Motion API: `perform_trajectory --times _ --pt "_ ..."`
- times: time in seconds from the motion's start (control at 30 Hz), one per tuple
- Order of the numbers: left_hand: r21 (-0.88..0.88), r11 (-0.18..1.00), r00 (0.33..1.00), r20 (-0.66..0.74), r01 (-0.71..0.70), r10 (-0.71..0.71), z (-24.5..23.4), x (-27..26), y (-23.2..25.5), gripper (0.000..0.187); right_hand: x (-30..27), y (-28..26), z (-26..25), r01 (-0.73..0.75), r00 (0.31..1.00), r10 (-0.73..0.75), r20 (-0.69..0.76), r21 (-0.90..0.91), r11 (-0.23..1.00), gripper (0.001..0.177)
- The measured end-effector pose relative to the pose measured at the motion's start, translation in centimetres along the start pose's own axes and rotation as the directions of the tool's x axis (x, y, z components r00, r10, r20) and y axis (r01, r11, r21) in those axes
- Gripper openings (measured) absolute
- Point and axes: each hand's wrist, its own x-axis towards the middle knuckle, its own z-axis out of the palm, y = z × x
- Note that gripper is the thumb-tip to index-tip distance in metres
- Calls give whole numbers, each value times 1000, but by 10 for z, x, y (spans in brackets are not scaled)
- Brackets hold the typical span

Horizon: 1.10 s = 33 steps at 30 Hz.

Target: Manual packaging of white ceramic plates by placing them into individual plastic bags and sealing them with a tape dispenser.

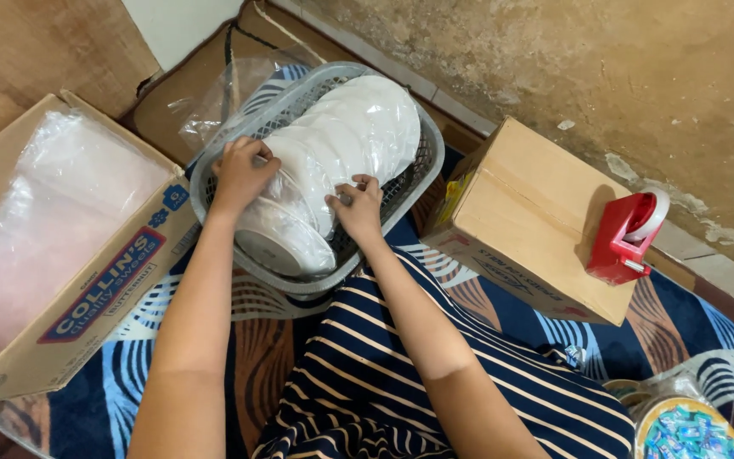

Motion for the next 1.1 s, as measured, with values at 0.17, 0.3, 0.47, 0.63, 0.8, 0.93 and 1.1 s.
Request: perform_trajectory --times 0.17,0.3,0.47,0.63,0.8,0.93,1.1 --pt "15 975 971 86 222 -223 -23 -15 23 45 13 24 6 -17 995 12 96 51 999 40" --pt "-122 986 964 254 114 -80 -44 -27 30 66 13 14 -2 -6 977 -10 215 75 997 49" --pt "-112 992 931 366 54 -9 -52 -11 -3 74 6 4 -3 12 976 -29 214 80 997 55" --pt "-125 992 941 334 -11 53 -48 -11 5 72 -3 -12 -11 89 980 -96 175 46 995 51" --pt "-208 976 969 219 -69 115 -36 -6 -13 69 -11 -24 -15 261 962 -267 46 113 959 36" --pt "-253 960 974 154 -121 163 -33 -2 -22 71 -7 -33 -16 315 949 -316 -5 105 943 35" --pt "-343 934 985 104 -97 140 -25 11 -33 66 11 -35 -18 237 970 -241 36 93 967 44"
